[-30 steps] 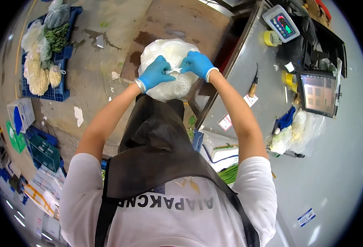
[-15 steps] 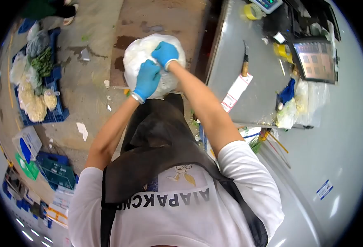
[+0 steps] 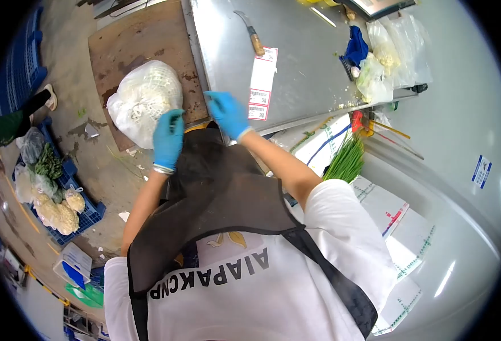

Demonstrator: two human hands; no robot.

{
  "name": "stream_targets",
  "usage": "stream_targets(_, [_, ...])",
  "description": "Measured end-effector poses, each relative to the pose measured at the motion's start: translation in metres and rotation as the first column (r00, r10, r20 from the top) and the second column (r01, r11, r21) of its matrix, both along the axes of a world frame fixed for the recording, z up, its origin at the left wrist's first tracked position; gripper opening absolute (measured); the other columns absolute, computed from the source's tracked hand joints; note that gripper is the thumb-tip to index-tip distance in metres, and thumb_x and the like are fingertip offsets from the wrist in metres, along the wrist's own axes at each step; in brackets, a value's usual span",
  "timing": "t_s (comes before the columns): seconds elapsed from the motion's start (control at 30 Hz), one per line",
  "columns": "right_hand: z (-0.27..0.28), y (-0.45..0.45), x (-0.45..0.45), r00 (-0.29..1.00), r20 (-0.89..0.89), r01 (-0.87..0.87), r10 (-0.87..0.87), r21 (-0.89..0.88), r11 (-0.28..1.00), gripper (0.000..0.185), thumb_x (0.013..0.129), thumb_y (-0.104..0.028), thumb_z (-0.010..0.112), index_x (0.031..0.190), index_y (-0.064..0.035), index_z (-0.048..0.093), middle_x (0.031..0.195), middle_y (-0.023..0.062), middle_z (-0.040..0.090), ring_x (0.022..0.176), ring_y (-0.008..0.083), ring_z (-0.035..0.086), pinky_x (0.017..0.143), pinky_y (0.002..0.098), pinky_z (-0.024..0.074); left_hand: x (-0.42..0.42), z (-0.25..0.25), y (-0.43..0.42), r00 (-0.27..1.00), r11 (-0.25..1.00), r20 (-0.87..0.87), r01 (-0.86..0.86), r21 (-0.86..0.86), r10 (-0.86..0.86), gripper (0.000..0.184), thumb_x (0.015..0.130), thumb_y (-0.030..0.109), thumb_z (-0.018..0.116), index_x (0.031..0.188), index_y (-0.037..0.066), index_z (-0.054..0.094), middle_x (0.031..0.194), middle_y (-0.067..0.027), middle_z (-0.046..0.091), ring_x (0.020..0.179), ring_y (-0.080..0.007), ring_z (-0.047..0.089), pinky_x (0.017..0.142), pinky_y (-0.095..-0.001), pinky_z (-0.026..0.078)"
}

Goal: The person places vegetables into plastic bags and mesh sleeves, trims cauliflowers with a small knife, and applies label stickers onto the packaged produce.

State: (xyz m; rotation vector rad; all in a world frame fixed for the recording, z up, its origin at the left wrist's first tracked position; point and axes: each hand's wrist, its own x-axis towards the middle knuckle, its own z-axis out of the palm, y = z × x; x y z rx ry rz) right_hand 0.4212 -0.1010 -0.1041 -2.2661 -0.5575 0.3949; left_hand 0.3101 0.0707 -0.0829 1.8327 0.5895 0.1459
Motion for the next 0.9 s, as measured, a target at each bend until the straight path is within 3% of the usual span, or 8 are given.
stream_targets(0.07, [-0.002, -0.066, 0.012, 0.945, -0.076, 0.302, -0.319, -0.174, 0.937, 0.036, 0.091, -0.026, 0.059, 0.124, -0.0111, 0.057, 0.094, 0.0122, 0.062, 0.084, 0.0277, 0.063, 0.076, 0.0393, 0.0504, 0.018, -0.010, -0.039, 0.989, 0.982, -0.078, 0.114, -0.153, -0.127, 0.019, 0.090, 0.013, 0.061, 0.107, 0.005, 0.065, 0.092, -0.0059, 0.068, 0.080, -0.0140, 0.062, 0.075, -0.0282, 0.050])
stream_targets(0.23, [-0.047, -0.173, 0.042, 0.814, -0.099, 0.544, -0.572, -0.217, 0.811, 0.058, 0.087, -0.031, 0.065, 0.134, -0.0039, 0.047, 0.083, 0.0110, 0.062, 0.075, 0.0240, 0.061, 0.074, 0.0369, 0.0500, 0.060, -0.062, -0.127, 0.921, 0.953, -0.304, 0.166, -0.254, -0.241, 0.032, 0.086, 0.027, 0.067, 0.105, 0.002, 0.066, 0.092, -0.0092, 0.069, 0.081, -0.0136, 0.064, 0.075, -0.0284, 0.051])
stream_targets(0.33, [-0.021, -0.160, 0.044, 0.845, -0.235, 0.436, -0.479, -0.215, 0.874, 0.070, 0.084, -0.030, 0.069, 0.141, -0.0011, 0.039, 0.081, 0.0106, 0.062, 0.074, 0.0232, 0.061, 0.074, 0.0361, 0.0497, 0.080, -0.074, -0.159, 0.891, 0.961, -0.392, 0.144, -0.236, -0.230, 0.038, 0.083, 0.033, 0.069, 0.102, 0.000, 0.067, 0.090, -0.0121, 0.069, 0.079, -0.0172, 0.064, 0.074, -0.0312, 0.051])
stream_targets(0.5, [-0.019, -0.156, 0.037, 0.867, -0.419, 0.289, -0.270, -0.018, 0.957, 0.084, 0.079, -0.003, 0.069, 0.150, -0.0215, 0.029, 0.076, 0.0068, 0.059, 0.065, 0.0155, 0.056, 0.070, 0.0303, 0.0511, 0.100, -0.073, -0.176, 0.878, 0.885, -0.427, -0.005, -0.465, -0.219, 0.046, 0.082, 0.039, 0.072, 0.097, -0.004, 0.067, 0.089, -0.0144, 0.069, 0.079, -0.0223, 0.067, 0.073, -0.0333, 0.052])
stream_targets(0.6, [0.005, -0.167, 0.032, 0.855, -0.489, 0.262, -0.172, 0.122, 0.957, 0.085, 0.080, -0.001, 0.067, 0.151, -0.0237, 0.026, 0.075, 0.0048, 0.057, 0.064, 0.0110, 0.052, 0.068, 0.0269, 0.0496, 0.110, -0.058, -0.182, 0.871, 0.594, -0.410, -0.184, -0.783, -0.272, 0.040, 0.089, 0.030, 0.067, 0.109, -0.003, 0.062, 0.101, -0.0138, 0.068, 0.087, -0.0227, 0.067, 0.076, -0.0347, 0.055])
stream_targets(0.7, [0.016, -0.183, 0.029, 0.867, -0.480, 0.254, -0.133, 0.195, 0.948, 0.073, 0.082, -0.004, 0.068, 0.146, -0.0196, 0.038, 0.078, 0.0006, 0.056, 0.068, 0.0061, 0.049, 0.068, 0.0228, 0.0472, 0.114, -0.071, -0.192, 0.847, 0.272, -0.417, -0.338, -0.901, -0.328, 0.035, 0.095, 0.022, 0.058, 0.124, 0.003, 0.053, 0.113, -0.0144, 0.063, 0.098, -0.0256, 0.065, 0.083, -0.0405, 0.058])
stream_targets(0.83, [0.009, -0.203, 0.028, 0.871, -0.466, 0.285, -0.157, 0.217, 0.934, 0.045, 0.082, -0.003, 0.068, 0.125, -0.0113, 0.060, 0.083, 0.0011, 0.059, 0.072, 0.0067, 0.052, 0.071, 0.0236, 0.0482, 0.118, -0.051, -0.204, 0.867, 0.238, -0.394, -0.331, -0.913, -0.305, 0.034, 0.095, 0.026, 0.058, 0.120, 0.004, 0.055, 0.110, -0.0128, 0.064, 0.099, -0.0244, 0.064, 0.082, -0.0389, 0.057])
stream_targets(0.9, [0.007, -0.208, 0.029, 0.869, -0.452, 0.343, -0.200, 0.260, 0.903, 0.030, 0.082, -0.004, 0.068, 0.111, -0.0073, 0.064, 0.085, 0.0012, 0.061, 0.073, 0.0072, 0.053, 0.072, 0.0239, 0.0484, 0.118, -0.050, -0.207, 0.860, 0.345, -0.414, -0.308, -0.887, -0.297, 0.034, 0.095, 0.027, 0.059, 0.119, 0.003, 0.056, 0.110, -0.0125, 0.064, 0.097, -0.0238, 0.065, 0.082, -0.0369, 0.056])
